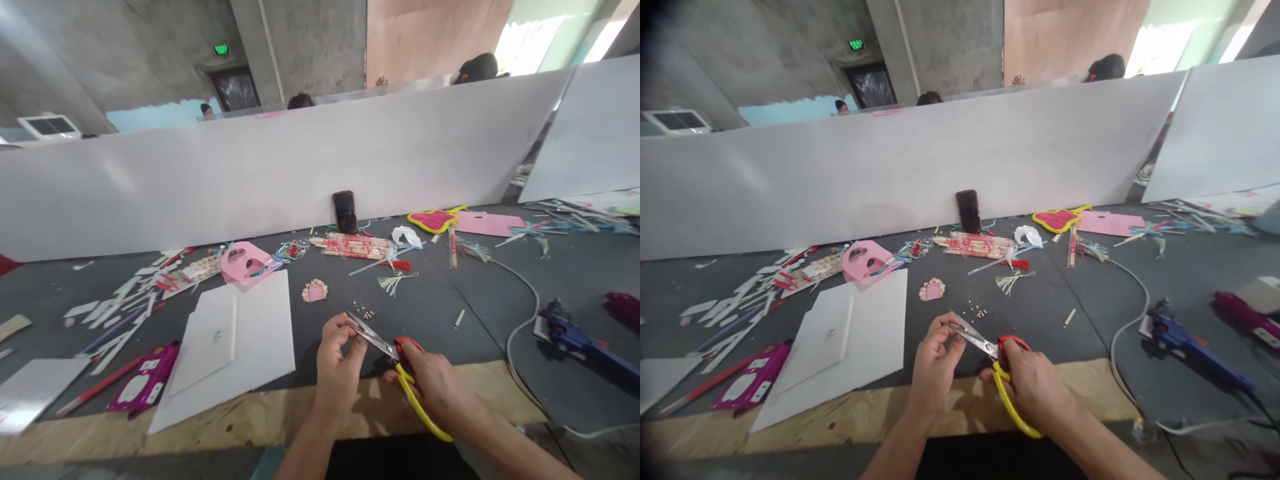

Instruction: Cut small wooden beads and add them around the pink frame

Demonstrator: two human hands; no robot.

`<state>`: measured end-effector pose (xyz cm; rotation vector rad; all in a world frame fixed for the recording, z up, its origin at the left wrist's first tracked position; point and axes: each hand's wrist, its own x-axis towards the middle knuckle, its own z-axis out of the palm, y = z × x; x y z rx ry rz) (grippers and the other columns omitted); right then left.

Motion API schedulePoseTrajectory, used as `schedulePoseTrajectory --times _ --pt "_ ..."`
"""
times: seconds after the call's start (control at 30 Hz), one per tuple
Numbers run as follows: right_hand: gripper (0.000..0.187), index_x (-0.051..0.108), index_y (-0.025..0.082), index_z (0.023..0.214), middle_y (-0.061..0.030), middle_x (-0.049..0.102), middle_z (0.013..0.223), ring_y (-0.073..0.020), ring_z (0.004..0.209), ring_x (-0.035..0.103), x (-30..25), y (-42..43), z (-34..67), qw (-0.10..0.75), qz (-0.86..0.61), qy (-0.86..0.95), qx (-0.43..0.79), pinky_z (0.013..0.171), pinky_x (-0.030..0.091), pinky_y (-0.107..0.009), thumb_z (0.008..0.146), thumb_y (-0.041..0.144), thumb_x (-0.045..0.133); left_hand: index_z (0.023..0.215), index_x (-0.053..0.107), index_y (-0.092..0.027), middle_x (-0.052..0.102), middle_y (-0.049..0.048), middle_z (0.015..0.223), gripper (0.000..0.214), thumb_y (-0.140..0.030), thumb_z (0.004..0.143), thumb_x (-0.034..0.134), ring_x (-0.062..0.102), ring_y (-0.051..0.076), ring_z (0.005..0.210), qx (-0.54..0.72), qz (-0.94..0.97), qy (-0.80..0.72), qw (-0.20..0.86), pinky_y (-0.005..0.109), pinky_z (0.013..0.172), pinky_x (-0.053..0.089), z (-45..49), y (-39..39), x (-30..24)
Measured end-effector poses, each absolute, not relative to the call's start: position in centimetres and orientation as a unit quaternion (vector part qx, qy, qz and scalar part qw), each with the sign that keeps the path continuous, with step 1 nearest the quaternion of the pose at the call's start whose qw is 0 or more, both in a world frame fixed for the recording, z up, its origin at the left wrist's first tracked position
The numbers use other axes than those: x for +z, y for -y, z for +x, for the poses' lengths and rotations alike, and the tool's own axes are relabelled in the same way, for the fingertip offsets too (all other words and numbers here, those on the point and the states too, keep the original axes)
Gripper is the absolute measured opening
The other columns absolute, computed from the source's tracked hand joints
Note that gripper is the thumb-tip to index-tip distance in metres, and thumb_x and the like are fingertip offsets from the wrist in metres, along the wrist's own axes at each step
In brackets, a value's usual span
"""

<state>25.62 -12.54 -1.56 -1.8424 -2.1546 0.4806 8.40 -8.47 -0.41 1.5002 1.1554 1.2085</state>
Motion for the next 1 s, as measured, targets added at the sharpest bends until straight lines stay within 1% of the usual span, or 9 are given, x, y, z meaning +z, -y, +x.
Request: schedulePoseTrajectory --times 0.2,0.4,0.57,0.73,0.83,1.0 --pt "0.022 0.039 0.023 0.086 -0.0057 0.065 0.074 -0.0228 0.064 0.063 -1.1 12.1 25.8 0.147 -0.621 0.758 0.139 0.054 0.037 -0.028 0.084 0.045 0.043 0.073 0.063 -0.017 0.055 0.0077 0.103 0.015 -0.023 0.083 0.055 0.052 0.022 0.104 0.511 0.603 -0.449 0.417 0.033 0.091 0.040 8.1 8.1 -0.8" --pt "0.030 0.042 0.020 0.092 -0.0084 0.065 0.076 -0.0238 0.067 0.062 -0.7 12.0 26.0 0.147 -0.609 0.769 0.126 0.059 0.040 -0.031 0.080 0.047 0.048 0.073 0.065 -0.018 0.054 0.0088 0.106 0.015 -0.024 0.084 0.056 0.050 0.023 0.110 0.526 0.603 -0.434 0.415 0.033 0.091 0.041 8.0 7.9 -1.4" --pt "0.024 0.046 0.021 0.092 -0.0050 0.065 0.074 -0.0206 0.063 0.061 -1.0 12.1 26.1 0.147 -0.606 0.761 0.181 0.056 0.038 -0.028 0.082 0.043 0.048 0.073 0.065 -0.017 0.054 0.0093 0.109 0.013 -0.020 0.082 0.057 0.049 0.024 0.112 0.504 0.613 -0.418 0.443 0.034 0.093 0.040 7.8 7.7 -1.3" --pt "0.021 0.049 0.022 0.092 -0.0048 0.066 0.076 -0.0215 0.067 0.064 -0.9 12.5 26.0 0.151 -0.618 0.746 0.200 0.058 0.039 -0.028 0.083 0.041 0.047 0.070 0.063 -0.017 0.054 0.0092 0.105 0.015 -0.020 0.083 0.056 0.052 0.024 0.108 0.489 0.617 -0.423 0.449 0.034 0.090 0.041 7.7 8.0 -0.9" --pt "0.016 0.047 0.023 0.088 -0.0051 0.067 0.073 -0.0223 0.065 0.065 -0.9 12.6 25.8 0.148 -0.619 0.748 0.187 0.056 0.037 -0.028 0.083 0.037 0.046 0.069 0.062 -0.017 0.054 0.0084 0.102 0.017 -0.022 0.084 0.055 0.051 0.023 0.108 0.493 0.617 -0.439 0.429 0.035 0.092 0.040 7.9 8.3 -0.9" --pt "0.014 0.040 0.024 0.086 -0.0051 0.066 0.070 -0.0231 0.063 0.065 -1.3 12.6 25.4 0.146 -0.632 0.741 0.175 0.053 0.036 -0.028 0.086 0.038 0.040 0.080 0.065 -0.020 0.054 0.0084 0.108 0.010 -0.027 0.083 0.058 0.048 0.024 0.114 0.508 0.618 -0.458 0.387 0.038 0.098 0.038 8.3 8.7 -1.1"
